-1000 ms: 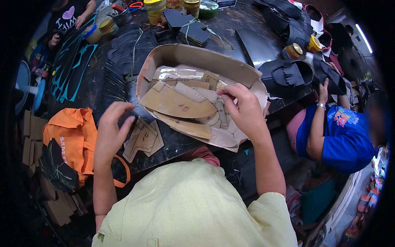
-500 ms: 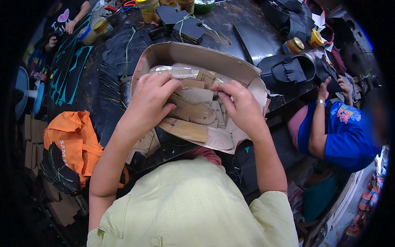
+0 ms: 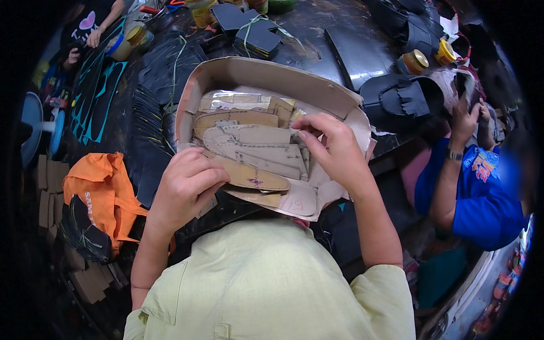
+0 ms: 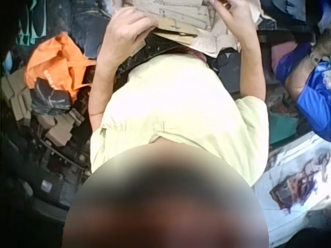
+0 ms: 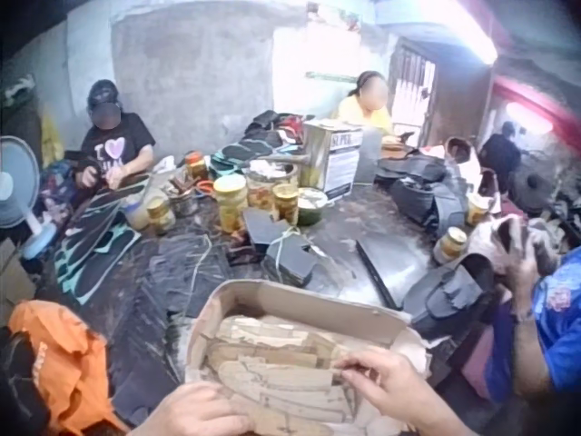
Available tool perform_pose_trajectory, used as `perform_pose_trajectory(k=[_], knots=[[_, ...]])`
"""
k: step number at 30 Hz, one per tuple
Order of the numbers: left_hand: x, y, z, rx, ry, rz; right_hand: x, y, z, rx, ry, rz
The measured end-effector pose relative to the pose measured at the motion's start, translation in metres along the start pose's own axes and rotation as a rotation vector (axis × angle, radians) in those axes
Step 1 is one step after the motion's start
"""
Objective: The person unpacks an orange tote bag and removes several bundles of black and yellow insoles, placing them on the table. They then open a cardboard box and sort through cardboard templates, separating and stacking them on the table.
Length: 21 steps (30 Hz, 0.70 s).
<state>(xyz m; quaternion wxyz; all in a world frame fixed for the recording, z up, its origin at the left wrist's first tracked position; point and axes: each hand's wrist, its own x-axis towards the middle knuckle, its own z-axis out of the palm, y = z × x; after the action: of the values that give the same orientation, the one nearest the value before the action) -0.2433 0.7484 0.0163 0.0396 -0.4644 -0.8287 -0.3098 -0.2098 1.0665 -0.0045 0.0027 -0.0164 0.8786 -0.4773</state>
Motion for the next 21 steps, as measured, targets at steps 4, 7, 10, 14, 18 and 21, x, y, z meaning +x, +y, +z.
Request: perform_pose_trajectory(k=[4, 7, 10, 14, 18, 21], knots=[[0.0, 0.004, 0.003, 0.003, 0.004, -0.037, 0.004, 0.002, 0.004, 0.041, -0.01, -0.026], [0.003, 0.006, 0.002, 0.022, -0.025, -0.065, 0.004, 0.003, 0.007, 0.037, -0.021, -0.101], [0.005, 0.007, -0.001, 0.041, -0.046, -0.081, 0.005, 0.005, 0.011, 0.05, -0.009, -0.102], [0.012, 0.019, 0.003, 0.06, 0.007, -0.12, 0.005, 0.004, 0.013, 0.086, -0.009, -0.093], [0.019, 0.036, 0.014, -0.023, 0.156, -0.31, -0.005, -0.007, 0.014, 0.075, -0.045, -0.232], [0.018, 0.038, 0.013, 0.028, 0.098, -0.301, -0.019, -0.015, 0.017, 0.203, -0.234, -0.328]])
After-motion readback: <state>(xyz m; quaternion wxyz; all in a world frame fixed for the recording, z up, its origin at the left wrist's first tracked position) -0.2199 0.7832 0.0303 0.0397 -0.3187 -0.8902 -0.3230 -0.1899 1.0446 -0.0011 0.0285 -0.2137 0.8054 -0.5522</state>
